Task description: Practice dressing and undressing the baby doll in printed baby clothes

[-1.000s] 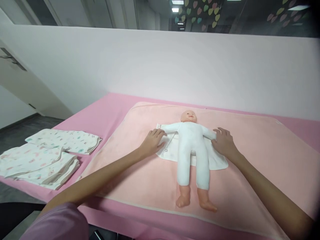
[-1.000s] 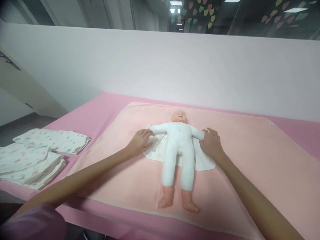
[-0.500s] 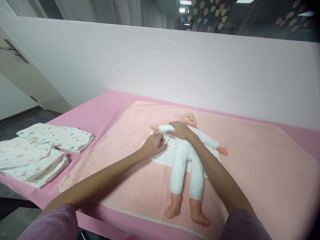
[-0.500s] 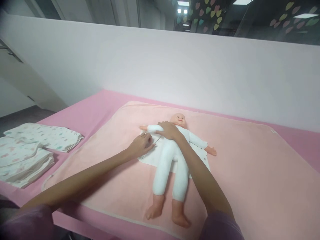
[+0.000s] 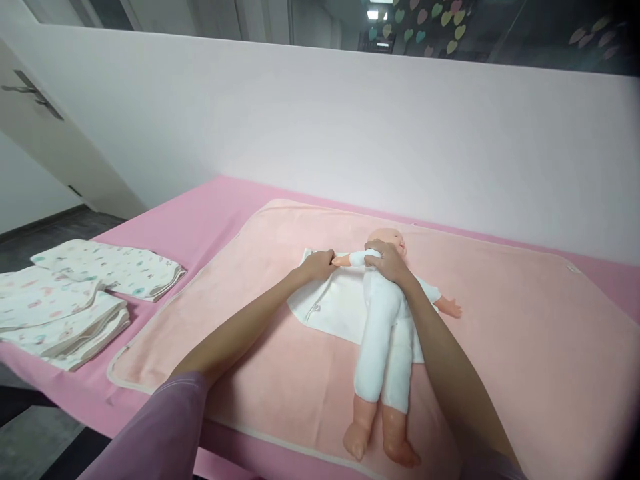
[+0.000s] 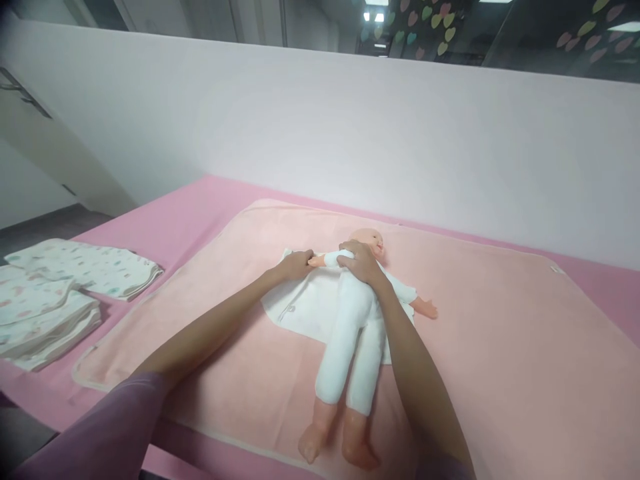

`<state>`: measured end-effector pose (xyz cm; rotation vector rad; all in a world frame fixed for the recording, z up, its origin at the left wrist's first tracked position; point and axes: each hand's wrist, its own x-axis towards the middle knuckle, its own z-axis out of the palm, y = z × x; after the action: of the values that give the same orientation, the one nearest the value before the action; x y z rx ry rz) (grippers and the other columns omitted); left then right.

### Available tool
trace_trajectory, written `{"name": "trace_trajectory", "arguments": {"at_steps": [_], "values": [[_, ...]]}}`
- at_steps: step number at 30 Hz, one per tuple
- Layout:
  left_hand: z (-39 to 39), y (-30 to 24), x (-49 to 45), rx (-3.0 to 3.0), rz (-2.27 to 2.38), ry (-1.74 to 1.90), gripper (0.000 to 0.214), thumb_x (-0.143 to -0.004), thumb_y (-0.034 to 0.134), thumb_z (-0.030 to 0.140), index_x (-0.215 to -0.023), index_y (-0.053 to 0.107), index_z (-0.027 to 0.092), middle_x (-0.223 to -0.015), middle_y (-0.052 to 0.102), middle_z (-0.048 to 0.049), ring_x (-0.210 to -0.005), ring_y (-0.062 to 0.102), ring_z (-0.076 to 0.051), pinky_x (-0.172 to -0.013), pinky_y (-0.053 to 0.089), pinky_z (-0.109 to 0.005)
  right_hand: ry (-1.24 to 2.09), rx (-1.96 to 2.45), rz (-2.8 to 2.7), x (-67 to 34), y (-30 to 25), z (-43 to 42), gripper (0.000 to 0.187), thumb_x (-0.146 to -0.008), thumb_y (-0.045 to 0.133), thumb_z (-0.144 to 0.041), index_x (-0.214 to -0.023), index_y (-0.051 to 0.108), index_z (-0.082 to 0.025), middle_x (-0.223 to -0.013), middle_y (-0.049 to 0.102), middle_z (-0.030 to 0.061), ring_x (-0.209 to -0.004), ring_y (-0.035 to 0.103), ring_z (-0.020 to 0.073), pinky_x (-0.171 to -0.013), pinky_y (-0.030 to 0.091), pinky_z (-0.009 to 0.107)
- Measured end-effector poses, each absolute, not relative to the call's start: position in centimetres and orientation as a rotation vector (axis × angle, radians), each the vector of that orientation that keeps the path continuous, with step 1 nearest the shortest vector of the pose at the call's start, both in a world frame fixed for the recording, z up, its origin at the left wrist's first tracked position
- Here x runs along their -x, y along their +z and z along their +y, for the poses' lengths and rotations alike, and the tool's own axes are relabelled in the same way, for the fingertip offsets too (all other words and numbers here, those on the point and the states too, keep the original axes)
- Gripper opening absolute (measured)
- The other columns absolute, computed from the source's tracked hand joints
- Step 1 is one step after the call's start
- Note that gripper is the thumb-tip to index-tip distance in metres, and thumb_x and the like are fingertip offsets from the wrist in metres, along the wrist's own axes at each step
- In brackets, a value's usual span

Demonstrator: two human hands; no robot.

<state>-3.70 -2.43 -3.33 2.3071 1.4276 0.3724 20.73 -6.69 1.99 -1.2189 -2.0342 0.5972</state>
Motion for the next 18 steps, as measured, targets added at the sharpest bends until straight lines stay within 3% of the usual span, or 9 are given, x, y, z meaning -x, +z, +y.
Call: {"name": "trace_trajectory", "arguments": {"at_steps": [5,9,13,18], "values": [[-1.2,-2.2,5.8,-2.126,1.378,0.508,0.027,-0.098,0.037,0.039,-0.083,0.05,0.021,-0.088,0.068,-0.0035,-0.074,0.06,-0.017,-0.064,0.044,-0.029,0.576,1.305,-2.128,-20.3,2.0,-6.6,0.019,-0.077,0.056,-0.028,-0.064,0.044,-0.023,-0.065,0.05,-0.0019,-0.07,0.047,0.0185,-0.065,0.031,0.032],[-1.8,-1.1,5.0,-2.104,1.344,0.62,0.025,-0.096,0.045,0.041,-0.08,0.047,0.021,-0.082,0.064,-0.0015,-0.073,0.057,-0.016,-0.065,0.042,-0.029,0.415,1.442,-2.32,-17.2,1.9,-6.2,0.018,-0.085,0.063,-0.035,-0.074,0.056,-0.022,-0.078,0.066,0.0019,-0.076,0.056,0.0204,-0.068,0.035,0.032],[-2.9,-0.1,3.8,-2.167,1.393,0.759,0.022,-0.093,0.052,0.037,-0.079,0.048,0.022,-0.076,0.063,-0.0015,-0.07,0.055,-0.018,-0.065,0.036,-0.031,0.278,1.515,-2.376,-13.9,1.8,-6.3,0.028,-0.088,0.071,-0.043,-0.102,0.069,-0.019,-0.107,0.074,0.0108,-0.097,0.065,0.0272,-0.084,0.045,0.035],[-3.5,0.6,3.7,-2.141,1.419,0.76,0.02,-0.093,0.052,0.033,-0.078,0.046,0.022,-0.075,0.062,-0.0017,-0.068,0.054,-0.018,-0.062,0.033,-0.031,0.057,1.515,-2.125,-19.0,1.8,-9.8,0.035,-0.098,0.049,-0.027,-0.127,0.066,-0.018,-0.129,0.07,0.0133,-0.123,0.06,0.03,-0.11,0.042,0.044]]}}
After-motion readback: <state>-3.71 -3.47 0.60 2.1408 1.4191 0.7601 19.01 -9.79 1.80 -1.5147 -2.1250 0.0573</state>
